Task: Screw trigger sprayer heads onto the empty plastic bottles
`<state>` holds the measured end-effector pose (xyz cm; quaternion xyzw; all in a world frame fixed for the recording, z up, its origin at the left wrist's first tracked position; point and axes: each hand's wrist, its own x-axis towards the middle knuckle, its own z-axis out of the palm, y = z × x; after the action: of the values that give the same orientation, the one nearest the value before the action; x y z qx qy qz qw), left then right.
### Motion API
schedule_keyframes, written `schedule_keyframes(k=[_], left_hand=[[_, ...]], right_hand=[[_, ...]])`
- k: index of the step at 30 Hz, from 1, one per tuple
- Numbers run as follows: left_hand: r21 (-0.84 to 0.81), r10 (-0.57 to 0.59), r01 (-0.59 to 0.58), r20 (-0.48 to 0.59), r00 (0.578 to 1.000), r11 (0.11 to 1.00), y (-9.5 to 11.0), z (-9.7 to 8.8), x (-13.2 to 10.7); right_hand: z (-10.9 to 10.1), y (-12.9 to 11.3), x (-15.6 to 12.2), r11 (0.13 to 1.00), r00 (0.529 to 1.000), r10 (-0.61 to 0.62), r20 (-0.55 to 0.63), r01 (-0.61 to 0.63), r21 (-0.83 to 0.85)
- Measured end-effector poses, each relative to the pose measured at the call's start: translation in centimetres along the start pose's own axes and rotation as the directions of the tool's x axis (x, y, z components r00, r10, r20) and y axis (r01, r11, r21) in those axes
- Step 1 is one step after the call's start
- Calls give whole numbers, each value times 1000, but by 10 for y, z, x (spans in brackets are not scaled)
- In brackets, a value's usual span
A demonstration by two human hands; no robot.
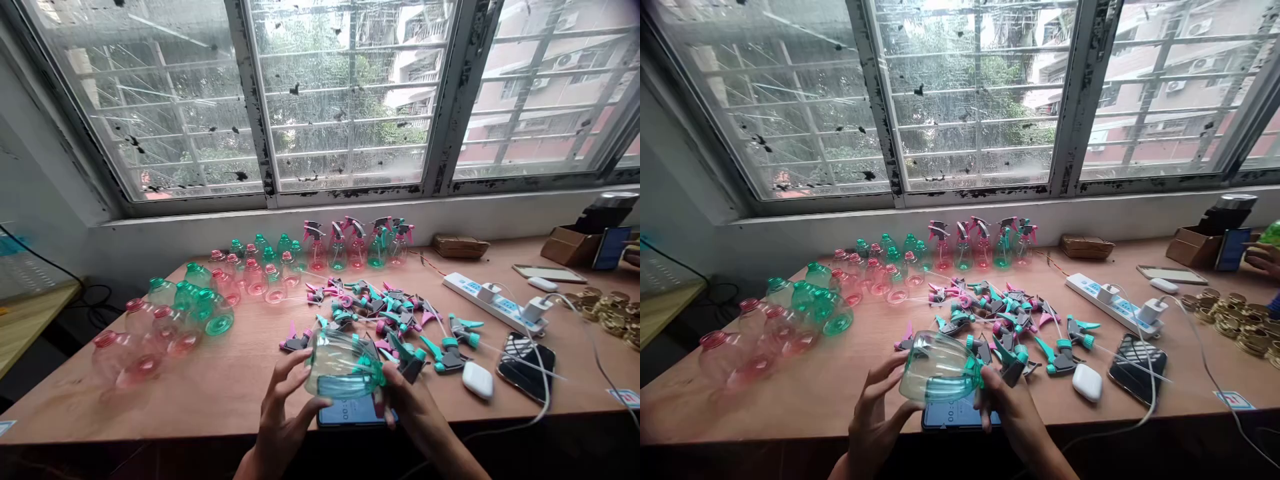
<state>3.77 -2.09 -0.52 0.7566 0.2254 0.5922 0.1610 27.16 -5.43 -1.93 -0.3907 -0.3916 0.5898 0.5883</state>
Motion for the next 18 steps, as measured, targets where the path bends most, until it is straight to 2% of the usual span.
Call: schedule_keyframes(k=[1, 2, 4, 5, 7, 8, 9, 10, 11, 13, 16, 18], left_hand=[[5, 23, -23, 16, 1000, 1000, -2, 0, -1], [-6, -5, 5, 22, 1000, 1000, -3, 1, -1], [-89, -182, 182, 17, 983, 979, -2, 1, 1], [-149, -290, 291, 33, 957, 945, 0, 1, 4], [-236, -461, 474, 110, 881, 849, 5, -1, 10], [-245, -515, 537, 151, 844, 807, 7, -2, 13], [-236, -549, 579, 183, 815, 780, 10, -3, 15], [-218, -569, 600, 194, 799, 770, 12, -3, 16], [-202, -571, 599, 182, 801, 775, 14, -3, 16], [-189, -517, 530, 116, 848, 827, 17, 0, 13], [-149, -304, 302, 10, 953, 942, 17, 7, 5], [-120, -169, 166, -17, 986, 979, 15, 10, 1]], right_hand=[[1, 1, 2, 998, 999, 45, 5, -45, 54], [0, 1, 2, 998, 999, 41, 5, -41, 56], [-1, 0, 1, 990, 995, -102, 22, 104, -92], [-2, 0, 0, 952, 975, -215, 61, 224, -210], [-4, 1, -3, 797, 894, -413, 175, 448, -406], [-4, 2, -5, 722, 852, -476, 219, 521, -456], [-3, 3, -6, 683, 828, -510, 234, 555, -476], [-3, 5, -7, 682, 827, -514, 229, 555, -476], [-2, 5, -7, 710, 847, -489, 208, 525, -470], [0, 5, -6, 791, 906, -387, 171, 422, -443], [0, 0, -4, 890, 962, -240, 133, 273, -366], [-2, -6, -3, 933, 977, -148, 151, 189, -307]])
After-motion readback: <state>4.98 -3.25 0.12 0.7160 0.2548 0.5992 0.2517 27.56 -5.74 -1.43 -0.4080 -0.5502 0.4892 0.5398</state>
